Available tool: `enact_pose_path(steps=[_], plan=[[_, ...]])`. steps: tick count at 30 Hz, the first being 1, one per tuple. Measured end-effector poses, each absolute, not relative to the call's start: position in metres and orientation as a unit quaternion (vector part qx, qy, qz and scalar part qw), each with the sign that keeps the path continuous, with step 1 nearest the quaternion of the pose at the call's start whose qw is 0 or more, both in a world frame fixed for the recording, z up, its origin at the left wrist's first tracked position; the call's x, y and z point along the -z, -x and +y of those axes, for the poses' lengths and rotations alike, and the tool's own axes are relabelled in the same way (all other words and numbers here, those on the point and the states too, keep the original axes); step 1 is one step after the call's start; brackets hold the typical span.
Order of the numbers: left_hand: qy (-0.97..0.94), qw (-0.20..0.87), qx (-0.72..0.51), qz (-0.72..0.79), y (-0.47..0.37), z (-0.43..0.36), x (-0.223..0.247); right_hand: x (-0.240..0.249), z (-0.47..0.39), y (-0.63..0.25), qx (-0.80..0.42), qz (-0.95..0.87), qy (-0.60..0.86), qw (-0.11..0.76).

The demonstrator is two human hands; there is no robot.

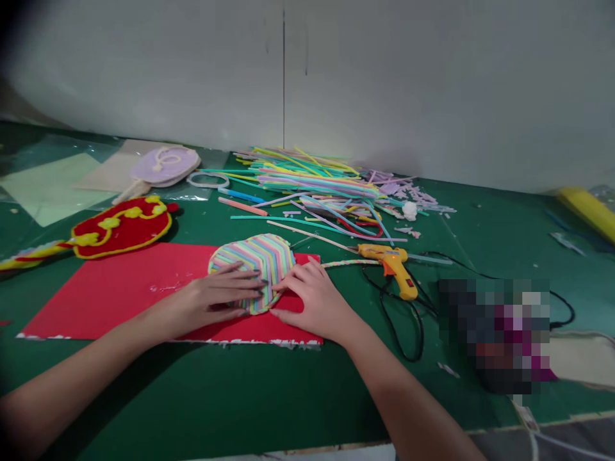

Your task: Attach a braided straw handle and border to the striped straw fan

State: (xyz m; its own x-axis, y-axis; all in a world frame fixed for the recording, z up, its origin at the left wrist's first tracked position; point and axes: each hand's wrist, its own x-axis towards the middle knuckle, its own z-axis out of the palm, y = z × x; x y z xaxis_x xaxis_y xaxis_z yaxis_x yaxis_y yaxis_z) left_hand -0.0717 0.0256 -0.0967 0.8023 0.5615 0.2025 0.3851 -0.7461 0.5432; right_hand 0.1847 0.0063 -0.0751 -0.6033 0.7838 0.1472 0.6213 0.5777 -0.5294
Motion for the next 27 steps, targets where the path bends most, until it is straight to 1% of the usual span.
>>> enact_pose_path(steps=[11, 27], plan=[[-0.919, 0.246, -0.168, 0.258, 0.0742, 0.0265, 0.0980, 0.0750, 0.0070, -0.1842, -0.218, -0.866, 0.407, 0.192], [-0.923, 0.229, -0.175, 0.256, 0.0746, 0.0268, 0.0992, 0.0767, 0.0073, -0.1815, -0.185, -0.872, 0.406, 0.202]])
